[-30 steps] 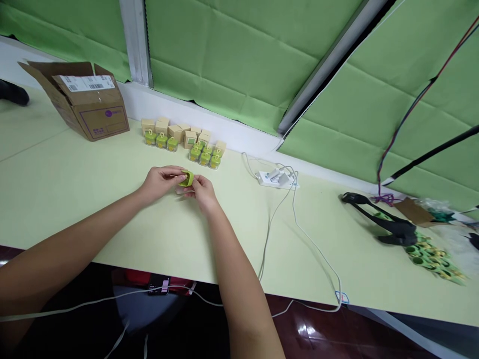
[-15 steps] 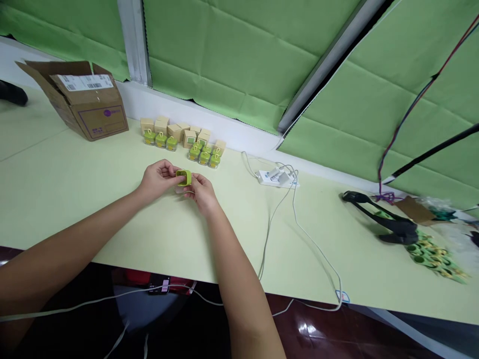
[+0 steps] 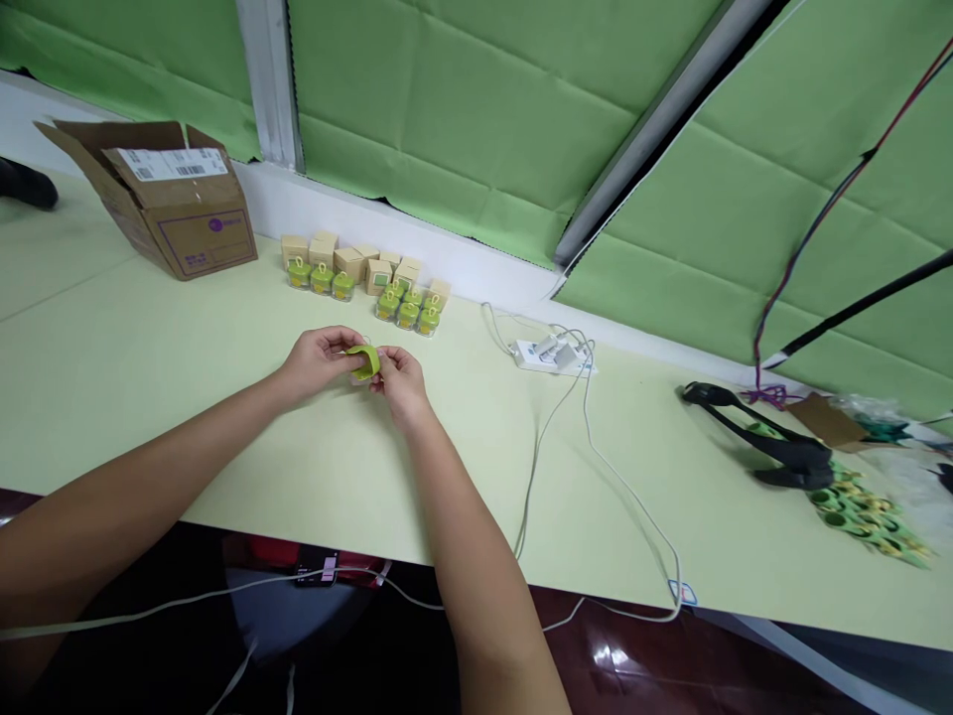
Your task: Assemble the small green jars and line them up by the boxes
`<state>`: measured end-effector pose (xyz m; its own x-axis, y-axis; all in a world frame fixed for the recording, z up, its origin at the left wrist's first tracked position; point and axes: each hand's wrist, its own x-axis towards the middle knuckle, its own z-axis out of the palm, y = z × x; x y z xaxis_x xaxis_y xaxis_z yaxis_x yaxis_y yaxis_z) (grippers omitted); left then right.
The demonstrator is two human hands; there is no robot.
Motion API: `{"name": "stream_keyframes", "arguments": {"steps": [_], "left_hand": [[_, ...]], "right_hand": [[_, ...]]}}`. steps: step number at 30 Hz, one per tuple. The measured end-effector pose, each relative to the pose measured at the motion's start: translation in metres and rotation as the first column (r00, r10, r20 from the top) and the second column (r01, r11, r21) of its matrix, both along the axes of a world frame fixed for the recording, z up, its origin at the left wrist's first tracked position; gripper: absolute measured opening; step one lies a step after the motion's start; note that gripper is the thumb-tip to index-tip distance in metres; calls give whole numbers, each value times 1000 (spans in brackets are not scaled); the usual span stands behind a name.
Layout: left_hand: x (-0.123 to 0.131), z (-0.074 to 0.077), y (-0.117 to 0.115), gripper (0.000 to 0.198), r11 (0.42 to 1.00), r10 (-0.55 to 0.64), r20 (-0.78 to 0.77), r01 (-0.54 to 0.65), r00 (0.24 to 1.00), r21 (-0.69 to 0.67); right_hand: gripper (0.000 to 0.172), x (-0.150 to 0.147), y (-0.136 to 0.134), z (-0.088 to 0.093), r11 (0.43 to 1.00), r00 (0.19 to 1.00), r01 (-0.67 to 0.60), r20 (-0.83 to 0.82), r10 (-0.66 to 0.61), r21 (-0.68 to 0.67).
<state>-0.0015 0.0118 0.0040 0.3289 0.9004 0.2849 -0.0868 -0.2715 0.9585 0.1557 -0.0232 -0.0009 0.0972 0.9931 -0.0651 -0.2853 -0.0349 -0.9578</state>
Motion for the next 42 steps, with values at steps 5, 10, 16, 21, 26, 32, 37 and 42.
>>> {"name": "stream_keyframes", "arguments": {"steps": [5, 10, 16, 21, 26, 32, 37, 42], "left_hand": [[1, -1, 1, 37, 1000, 16, 8, -16, 1000, -6], [2, 1, 1, 36, 1000, 18, 49, -17, 999, -23], [2, 3, -1, 33, 1000, 26, 50, -26, 998, -6], [2, 2, -3, 37, 1000, -11, 31, 11, 999, -22], [3, 1, -2, 38, 1000, -18, 52, 19, 998, -22], [3, 2, -3, 40, 1000, 21, 19, -21, 1000, -23], [1, 3, -4, 39, 999, 41, 2, -41, 999, -2], [2, 5, -5, 35, 999, 37, 12, -36, 999, -3]], "right_hand": [[33, 0, -1, 1, 1000, 1000, -5, -1, 5, -4], [32, 1, -2, 4, 998, 998, -44, -50, 42, -33], [29, 6, -2, 5, 986, 981, -160, -122, 153, -53], [26, 6, 1, 1, 994, 993, -92, -85, 88, -50], [27, 3, 1, 2, 998, 998, -56, -39, 55, -39], [23, 3, -1, 3, 997, 997, -67, -36, 66, -49], [22, 7, -2, 5, 983, 979, -174, -119, 166, -63], [29, 9, 1, 0, 985, 978, -172, -125, 167, -26]]}}
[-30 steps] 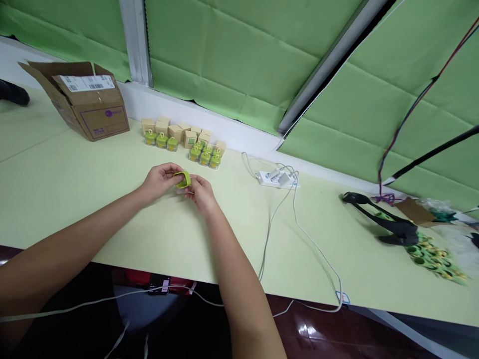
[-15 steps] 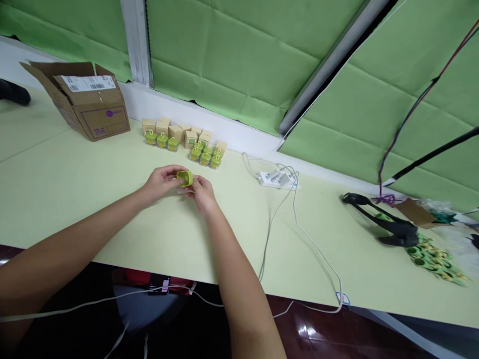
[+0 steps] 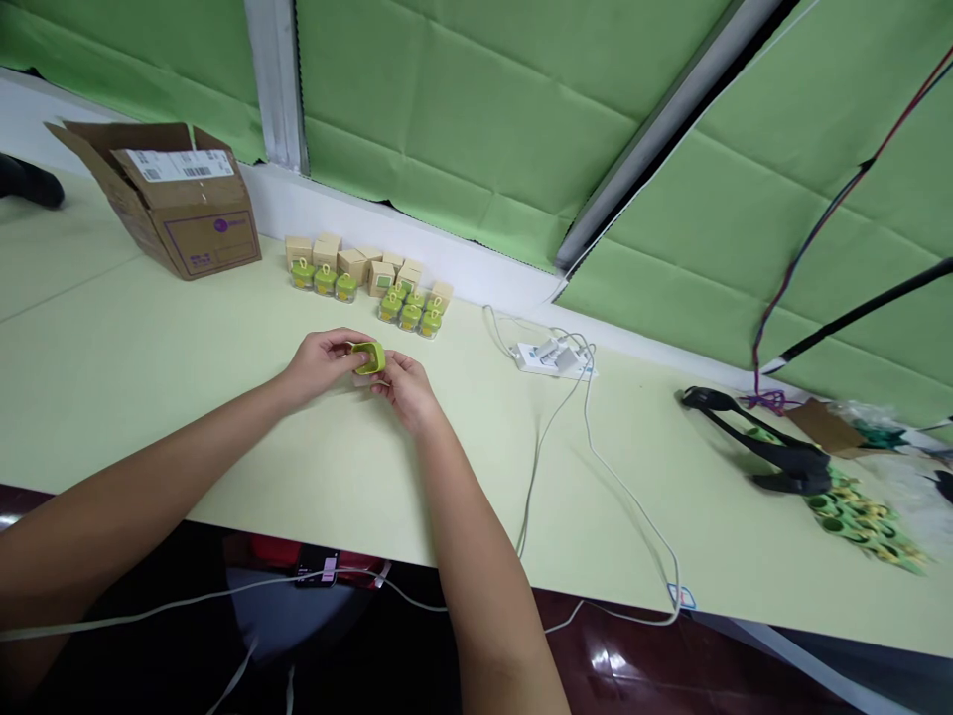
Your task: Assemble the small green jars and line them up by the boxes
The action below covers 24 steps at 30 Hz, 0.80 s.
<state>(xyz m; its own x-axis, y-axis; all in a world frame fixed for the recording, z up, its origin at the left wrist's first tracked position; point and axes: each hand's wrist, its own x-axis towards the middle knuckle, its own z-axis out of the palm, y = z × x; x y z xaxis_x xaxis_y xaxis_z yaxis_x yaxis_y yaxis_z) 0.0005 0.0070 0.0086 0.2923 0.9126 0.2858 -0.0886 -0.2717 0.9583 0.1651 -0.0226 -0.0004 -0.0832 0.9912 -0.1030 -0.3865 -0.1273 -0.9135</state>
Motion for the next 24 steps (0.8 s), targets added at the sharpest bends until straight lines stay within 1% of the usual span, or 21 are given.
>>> {"name": "stream_keyframes", "arguments": {"steps": [3, 5, 7, 8, 9, 10, 11, 13, 15, 17, 20, 24], "left_hand": [[0, 0, 2, 36, 999, -21, 15, 22, 1000, -29], [-1, 0, 3, 34, 1000, 29, -6, -29, 1000, -1], [-4, 0, 4, 26, 988, 119, -75, -111, 990, 104], [-6, 1, 4, 24, 975, 159, -133, -135, 978, 178], [-8, 1, 3, 22, 957, 189, -205, -133, 960, 259], [-10, 1, 2, 22, 934, 210, -286, -105, 935, 341], [-12, 1, 0, 23, 908, 221, -369, -53, 903, 415], [-14, 1, -3, 27, 851, 232, -517, 85, 824, 518], [-16, -1, -4, 28, 796, 245, -626, 216, 740, 566], [-16, -4, -4, 25, 756, 259, -691, 303, 675, 580], [-17, -8, -1, 23, 731, 250, -731, 372, 636, 573], [-18, -11, 3, 27, 720, 210, -752, 421, 625, 551]], "right_hand": [[32, 1, 2, -2, 999, 999, 44, -17, -44, 19], [33, 3, 3, -1, 996, 995, 92, -33, -91, 8], [32, 4, 4, 0, 990, 989, 140, -41, -139, 3], [31, 5, 4, 1, 986, 986, 164, -41, -164, 2], [29, 5, 5, 1, 982, 981, 191, -40, -191, 0], [28, 5, 5, 2, 976, 976, 216, -36, -216, -2], [27, 6, 5, 2, 970, 970, 243, -30, -243, -4], [25, 6, 5, 3, 956, 956, 294, -16, -294, -8], [23, 7, 5, 2, 940, 940, 340, 6, -340, -7], [21, 7, 5, 2, 926, 926, 377, 33, -377, -8], [21, 8, 6, 1, 920, 918, 393, 64, -392, -6], [24, 8, 7, -1, 920, 915, 392, 95, -392, 19]]}}
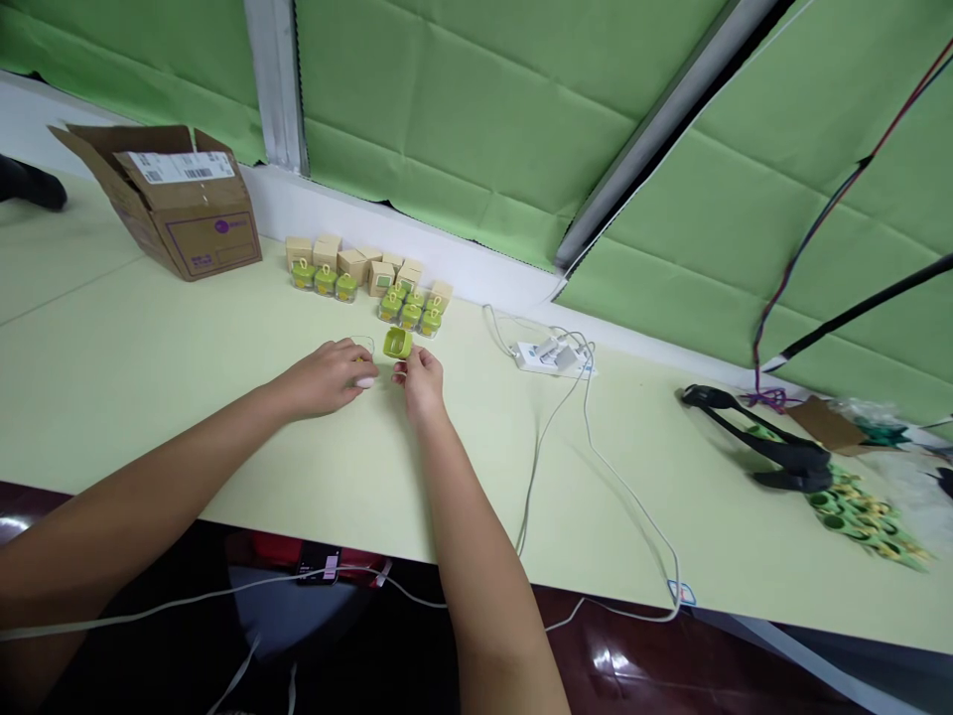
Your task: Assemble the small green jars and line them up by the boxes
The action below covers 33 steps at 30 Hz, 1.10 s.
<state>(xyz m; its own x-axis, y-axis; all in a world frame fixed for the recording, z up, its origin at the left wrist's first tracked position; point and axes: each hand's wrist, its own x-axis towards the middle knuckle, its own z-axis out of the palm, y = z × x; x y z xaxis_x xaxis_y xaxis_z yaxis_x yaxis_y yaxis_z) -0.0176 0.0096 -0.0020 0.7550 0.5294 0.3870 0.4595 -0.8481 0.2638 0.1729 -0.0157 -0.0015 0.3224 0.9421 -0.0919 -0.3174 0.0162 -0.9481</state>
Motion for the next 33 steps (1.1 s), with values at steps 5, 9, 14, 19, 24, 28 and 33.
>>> {"name": "stream_keyframes", "arguments": {"steps": [5, 9, 14, 19, 24, 28, 33], "left_hand": [[0, 1, -2, 25, 1000, -14, 17, 13, 1000, 17], [2, 8, -7, 24, 996, 10, 143, 3, 990, -87], [9, 13, -4, 36, 877, 311, 549, -12, 775, -480], [14, 13, 7, 35, 711, 497, 636, 143, 590, -688], [15, 15, 4, 39, 620, 518, 670, 306, 532, -722], [14, 11, 3, 43, 555, 524, 676, 394, 519, -732], [13, 8, 6, 44, 528, 531, 675, 424, 512, -736]], "right_hand": [[26, 0, 1, -4, 1000, 998, -1, 66, -1, 27], [24, 1, 3, -6, 998, 989, 21, 148, -29, 52], [23, 0, 5, -10, 995, 959, 57, 273, -79, 86], [33, -1, 6, -14, 992, 935, 48, 345, -85, 115], [36, -3, 3, -17, 983, 892, 19, 441, -100, 183], [38, -5, 0, -15, 980, 882, 28, 456, -118, 199], [39, -6, -2, -12, 975, 880, 28, 458, -129, 222]]}}
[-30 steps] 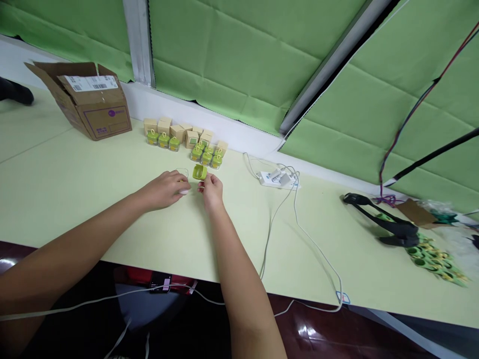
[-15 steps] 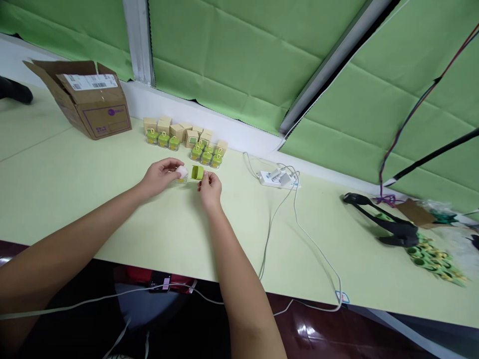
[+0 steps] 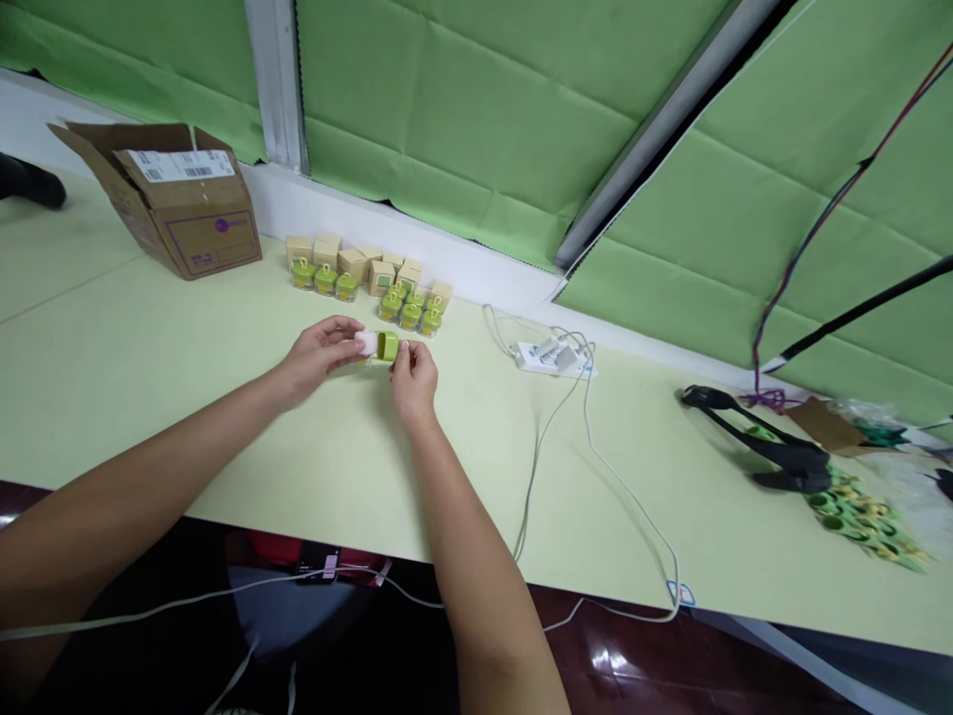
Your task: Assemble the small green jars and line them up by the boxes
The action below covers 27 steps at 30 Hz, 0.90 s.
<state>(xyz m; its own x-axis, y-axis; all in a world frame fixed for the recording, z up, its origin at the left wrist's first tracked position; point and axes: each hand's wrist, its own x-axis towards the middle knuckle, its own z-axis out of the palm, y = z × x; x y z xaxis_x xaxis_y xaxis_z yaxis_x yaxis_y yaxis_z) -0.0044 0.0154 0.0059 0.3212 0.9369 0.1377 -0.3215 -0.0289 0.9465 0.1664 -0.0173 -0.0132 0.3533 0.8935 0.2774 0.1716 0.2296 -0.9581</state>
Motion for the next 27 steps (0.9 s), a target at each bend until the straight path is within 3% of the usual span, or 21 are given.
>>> {"name": "stream_keyframes", "arguments": {"steps": [18, 27], "left_hand": [[4, 5, -9, 54, 999, 20, 30, -22, 999, 47], [4, 7, -11, 55, 998, 27, 4, -28, 1000, 57]], "right_hand": [[29, -5, -8, 0, 993, 998, 10, 58, -16, 113], [28, -7, -8, -1, 994, 998, 28, 48, -33, 104]]}}
